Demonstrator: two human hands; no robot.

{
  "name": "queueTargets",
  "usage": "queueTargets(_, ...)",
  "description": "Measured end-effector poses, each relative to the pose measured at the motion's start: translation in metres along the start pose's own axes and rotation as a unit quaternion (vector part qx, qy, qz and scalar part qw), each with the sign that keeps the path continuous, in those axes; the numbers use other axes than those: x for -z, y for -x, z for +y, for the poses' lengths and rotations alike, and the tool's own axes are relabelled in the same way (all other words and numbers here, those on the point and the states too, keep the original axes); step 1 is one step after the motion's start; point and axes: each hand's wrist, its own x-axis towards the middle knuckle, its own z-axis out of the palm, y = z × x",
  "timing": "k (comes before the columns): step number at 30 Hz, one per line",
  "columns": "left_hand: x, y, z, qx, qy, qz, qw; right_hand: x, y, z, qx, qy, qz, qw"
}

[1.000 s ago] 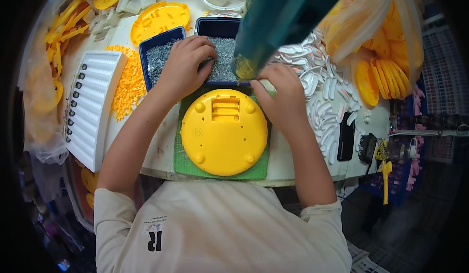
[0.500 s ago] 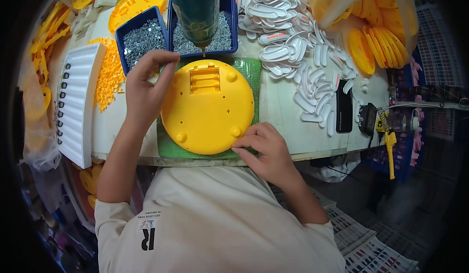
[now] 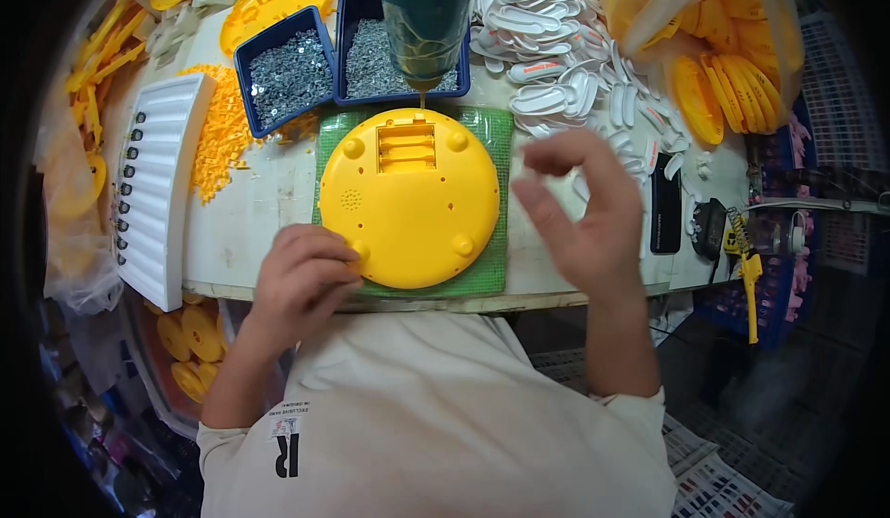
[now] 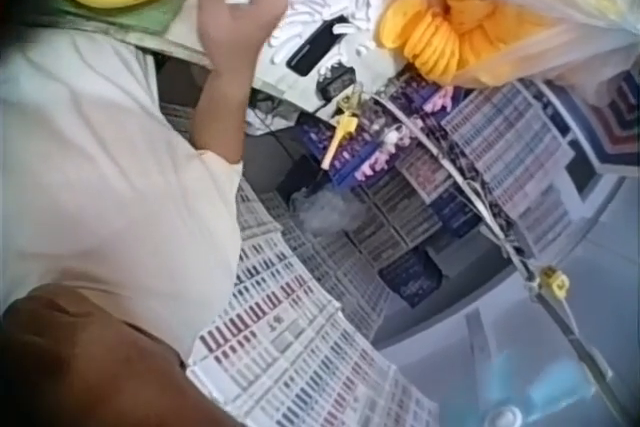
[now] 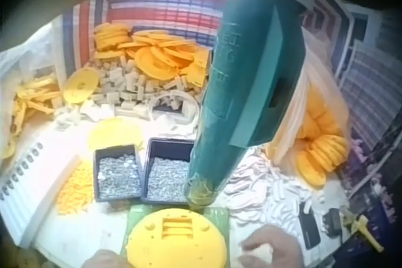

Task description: Assembling yellow plastic components using an electric screwdriver and a soldering iron.

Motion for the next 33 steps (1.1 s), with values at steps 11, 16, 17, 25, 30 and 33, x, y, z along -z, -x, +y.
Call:
queueTargets(11,-0.007,0.021,-0.008,0.036,-0.003,0.131,0.991,-0.013,-0.097,0.002,0.015,-0.339,-0.018,0.941)
queueTargets(16,0.006,0.040,-0.013,0.073,-0.010,0.113,0.991,-0.011,-0.136,-0.011,0.139,-0.372,-0.279,0.875)
queueTargets(17,0.007,0.043,-0.011,0.060,-0.020,0.080,0.995,-0.007,-0.140,-0.016,0.161,-0.372,-0.327,0.854)
queueTargets(25,-0.005,0.071,0.009,0.101,0.076,0.020,0.992,-0.026,-0.093,-0.073,0.059,-0.420,-0.237,0.874)
queueTargets(30,-0.009,0.079,0.016,0.145,0.146,-0.030,0.978,-0.028,-0.049,-0.056,-0.038,-0.407,-0.279,0.869)
queueTargets(33,-0.010,0.084,0.019,0.147,0.155,-0.035,0.976,-0.053,-0.018,-0.047,-0.105,-0.423,-0.289,0.852)
